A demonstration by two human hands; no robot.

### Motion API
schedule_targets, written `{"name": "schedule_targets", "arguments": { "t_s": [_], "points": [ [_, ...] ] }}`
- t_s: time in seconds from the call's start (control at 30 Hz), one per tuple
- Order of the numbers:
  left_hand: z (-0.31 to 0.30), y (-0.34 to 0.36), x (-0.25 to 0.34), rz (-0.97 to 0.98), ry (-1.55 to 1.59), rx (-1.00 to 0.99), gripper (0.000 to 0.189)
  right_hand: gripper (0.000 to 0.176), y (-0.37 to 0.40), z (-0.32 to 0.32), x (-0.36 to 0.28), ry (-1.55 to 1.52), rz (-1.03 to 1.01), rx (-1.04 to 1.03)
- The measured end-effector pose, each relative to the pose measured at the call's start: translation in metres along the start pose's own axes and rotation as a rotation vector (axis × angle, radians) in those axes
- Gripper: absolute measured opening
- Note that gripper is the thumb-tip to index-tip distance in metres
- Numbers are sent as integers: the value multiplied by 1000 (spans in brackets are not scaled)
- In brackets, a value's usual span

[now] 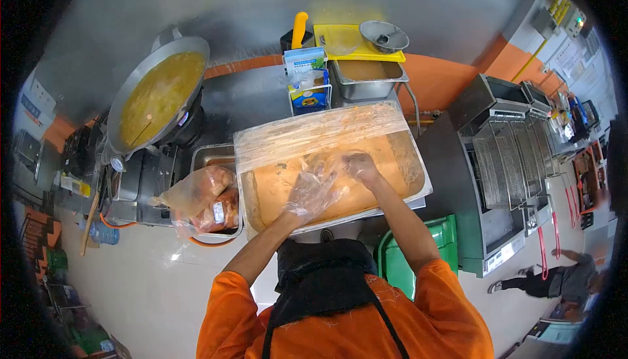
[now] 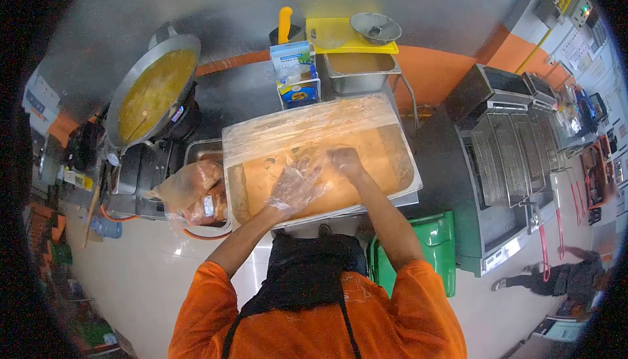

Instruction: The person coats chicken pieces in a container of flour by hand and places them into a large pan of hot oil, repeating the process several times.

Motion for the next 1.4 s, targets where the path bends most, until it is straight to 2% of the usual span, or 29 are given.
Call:
{"name": "schedule_targets", "arguments": {
  "t_s": [0.07, 0.1, 0.17, 0.2, 0.23, 0.3, 0.37, 0.5, 0.57, 0.6, 0.67, 0.7, 0.77, 0.8, 0.83, 0.87, 0.9, 0.97, 1.0, 1.07, 1.1, 1.13, 1.17, 1.2, 1.23, 1.27, 1.33, 1.37, 1.4],
  "points": [
    [1, 2, -5, 24, 36, 47, 55, 27, 3, -4, -9, 171, 105, 189],
    [7, 3, -5, 75, 11, 114, 53, 27, 3, 17, -27, 172, 107, 189],
    [2, 5, 1, 123, -14, 181, 52, 26, 4, 68, -36, -167, 317, 153],
    [-1, 2, 8, 131, 11, 85, 53, 26, 0, 57, -21, -170, 315, 151],
    [0, 1, 11, 136, 35, -9, 54, 26, -9, 37, 1, -109, 260, 102],
    [3, 5, 11, 160, -13, -27, 52, 25, -17, 22, 6, -48, 208, 44],
    [10, 11, 10, 185, -58, -48, 51, 27, -16, -7, 1, 336, 254, 217],
    [18, 15, 11, 246, -131, 75, 49, 28, -22, 47, -23, 153, 239, 145],
    [17, 17, 11, 274, -149, 80, 49, 27, -30, 60, -4, -35, 191, -109],
    [15, 17, 9, 263, -93, 45, 49, 27, -34, 46, 10, -36, 192, -116],
    [16, 18, 2, 241, -38, 10, 49, 26, -44, -1, 22, 94, 74, 53],
    [21, 17, -4, 233, -41, 25, 48, 26, -42, 4, 19, 92, 79, 45],
    [27, 13, -13, 215, -42, 42, 47, 27, -31, 3, -31, 441, -116, 262],
    [32, 7, -35, 44, 130, -8, 45, 27, -24, 18, -55, 442, -113, 249],
    [41, 5, -56, -129, 301, -55, 44, 25, -10, 22, -56, 574, 210, 282],
    [46, 8, -63, -141, 303, -51, 44, 24, 10, 18, -45, 701, 534, 313],
    [54, 11, -70, -126, 216, -63, 48, 24, 12, 20, -36, 706, 537, 303],
    [73, 10, -73, -114, 136, -78, 52, 23, 29, 38, 8, 356, 663, 233],
    [81, 5, -80, -207, 90, -72, 52, 23, 32, 47, 14, 359, 668, 234],
    [75, 1, -79, -297, 42, -63, 52, 18, 11, 80, -6, 11, 264, 205],
    [72, 6, -72, -371, 455, -158, 45, 18, 8, 77, -8, 13, 263, 205],
    [76, 10, -64, -436, 869, -251, 40, 14, 5, 58, -11, 192, 262, 298],
    [77, 14, -65, -435, 869, -250, 40, 10, 3, 40, -16, 372, 259, 390],
    [74, 17, -59, -291, 603, -254, 41, 10, -1, 18, 0, 374, 260, 391],
    [72, 17, -50, -147, 337, -253, 42, 10, -14, -3, 10, 750, 129, 284],
    [59, 13, -43, -145, 338, -250, 42, 10, -22, -4, 12, 1120, -12, 163],
    [65, 31, -11, -53, 191, -743, 40, 14, -13, 18, -25, 1076, -17, 229],
    [69, 41, -6, -55, 196, -740, 40, 18, -9, 24, -41, 1029, -22, 294],
    [42, 40, 11, 41, 263, -335, 39, 18, -11, 7, -34, 1032, -20, 291]
  ]
}}
Point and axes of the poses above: each hand's wrist, its own y-axis away from the middle knuckle, its own z-axis out of the palm, x = y × z, the point moved 10 cm from there along -y, towards the middle knuckle, and after that the axes turned 3 degrees about -z, right-handed, at the moved point
